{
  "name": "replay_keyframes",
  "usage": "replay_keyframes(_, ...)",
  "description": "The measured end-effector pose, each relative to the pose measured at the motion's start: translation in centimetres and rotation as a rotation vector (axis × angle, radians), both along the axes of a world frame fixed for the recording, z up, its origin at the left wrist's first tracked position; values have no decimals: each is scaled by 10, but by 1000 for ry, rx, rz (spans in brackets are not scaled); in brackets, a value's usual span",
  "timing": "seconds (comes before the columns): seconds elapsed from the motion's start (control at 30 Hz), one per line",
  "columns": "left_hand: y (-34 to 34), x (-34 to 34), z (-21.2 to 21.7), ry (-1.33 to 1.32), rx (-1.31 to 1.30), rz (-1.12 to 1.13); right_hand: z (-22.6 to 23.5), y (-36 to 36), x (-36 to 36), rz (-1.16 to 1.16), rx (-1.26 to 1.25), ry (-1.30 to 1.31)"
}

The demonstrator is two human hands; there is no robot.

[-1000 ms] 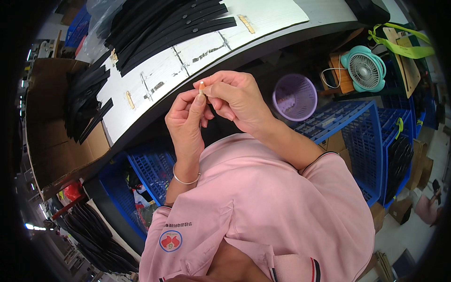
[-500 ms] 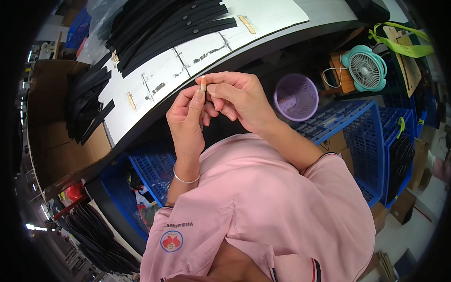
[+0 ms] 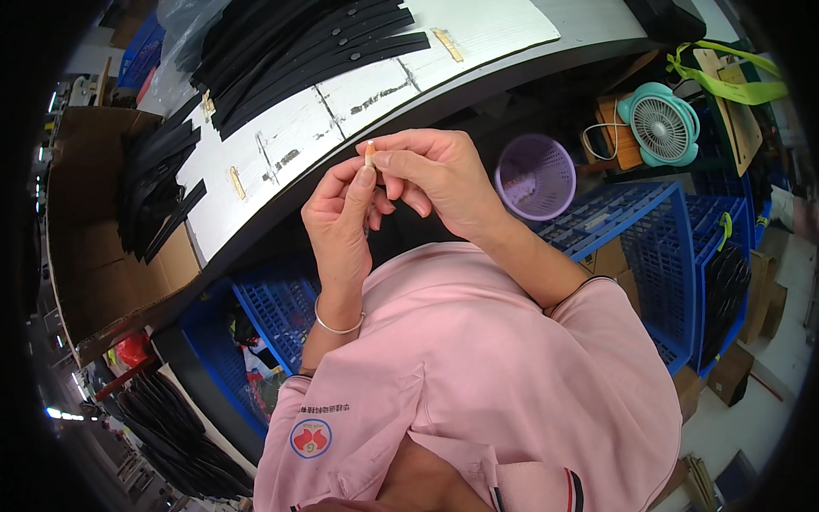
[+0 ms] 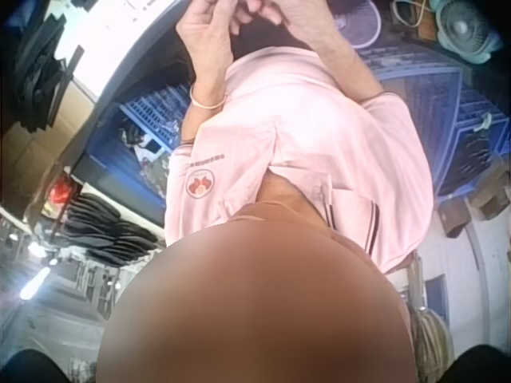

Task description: The recorder is using a template and a pen to mark precise measurement lines on a series of black zippers at a workstation.

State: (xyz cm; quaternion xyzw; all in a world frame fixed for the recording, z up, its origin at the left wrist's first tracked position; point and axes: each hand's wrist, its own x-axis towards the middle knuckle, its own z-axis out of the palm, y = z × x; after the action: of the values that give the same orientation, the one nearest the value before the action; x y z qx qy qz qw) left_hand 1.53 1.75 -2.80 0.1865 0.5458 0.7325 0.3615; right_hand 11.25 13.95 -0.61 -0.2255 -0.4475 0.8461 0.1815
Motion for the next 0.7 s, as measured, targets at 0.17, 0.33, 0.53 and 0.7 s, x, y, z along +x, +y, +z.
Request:
replay_keyframes(0.17, -1, 2, 2, 20, -10, 10, -4, 0, 0, 3, -78, 41)
replay_keyframes(0.33, -1, 6, 5, 144, -41, 50, -11, -9, -8, -77, -51, 38)
replay_keyframes(0.53, 1, 2, 12, 182, -59, 33, -12, -6, -3, -71, -49, 71)
replay_keyframes(0.7, 0, -1, 7, 58, -23, -4, -5, -5, 0, -51, 28, 77)
